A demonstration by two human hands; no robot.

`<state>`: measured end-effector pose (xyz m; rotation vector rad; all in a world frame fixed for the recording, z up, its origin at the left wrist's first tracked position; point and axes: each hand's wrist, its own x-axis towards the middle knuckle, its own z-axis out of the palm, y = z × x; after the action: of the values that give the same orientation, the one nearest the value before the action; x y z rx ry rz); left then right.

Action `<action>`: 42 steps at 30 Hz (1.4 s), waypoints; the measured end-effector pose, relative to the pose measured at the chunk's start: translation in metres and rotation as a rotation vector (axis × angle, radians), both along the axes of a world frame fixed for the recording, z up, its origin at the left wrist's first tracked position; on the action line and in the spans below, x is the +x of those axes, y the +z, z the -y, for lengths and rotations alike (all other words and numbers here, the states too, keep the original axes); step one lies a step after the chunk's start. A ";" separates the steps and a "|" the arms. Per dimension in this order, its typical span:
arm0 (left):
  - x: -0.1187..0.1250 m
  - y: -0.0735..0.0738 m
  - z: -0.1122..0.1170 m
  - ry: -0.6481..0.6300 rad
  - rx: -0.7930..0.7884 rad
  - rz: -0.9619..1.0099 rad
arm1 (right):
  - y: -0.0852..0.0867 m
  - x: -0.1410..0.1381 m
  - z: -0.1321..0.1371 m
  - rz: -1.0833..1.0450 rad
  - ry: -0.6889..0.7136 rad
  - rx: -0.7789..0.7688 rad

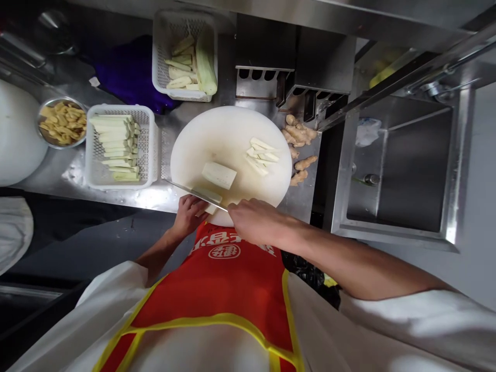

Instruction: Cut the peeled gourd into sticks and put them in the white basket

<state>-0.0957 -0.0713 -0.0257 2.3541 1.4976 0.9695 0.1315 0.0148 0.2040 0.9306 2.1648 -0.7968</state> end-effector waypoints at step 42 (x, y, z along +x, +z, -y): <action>0.007 -0.013 0.027 0.177 -0.112 0.022 | -0.001 0.041 0.039 0.063 -0.019 -0.007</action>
<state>-0.0886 -0.0979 -0.0387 2.1562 1.7276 0.9196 0.1721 -0.0240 0.2035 0.9607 2.1009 -0.7739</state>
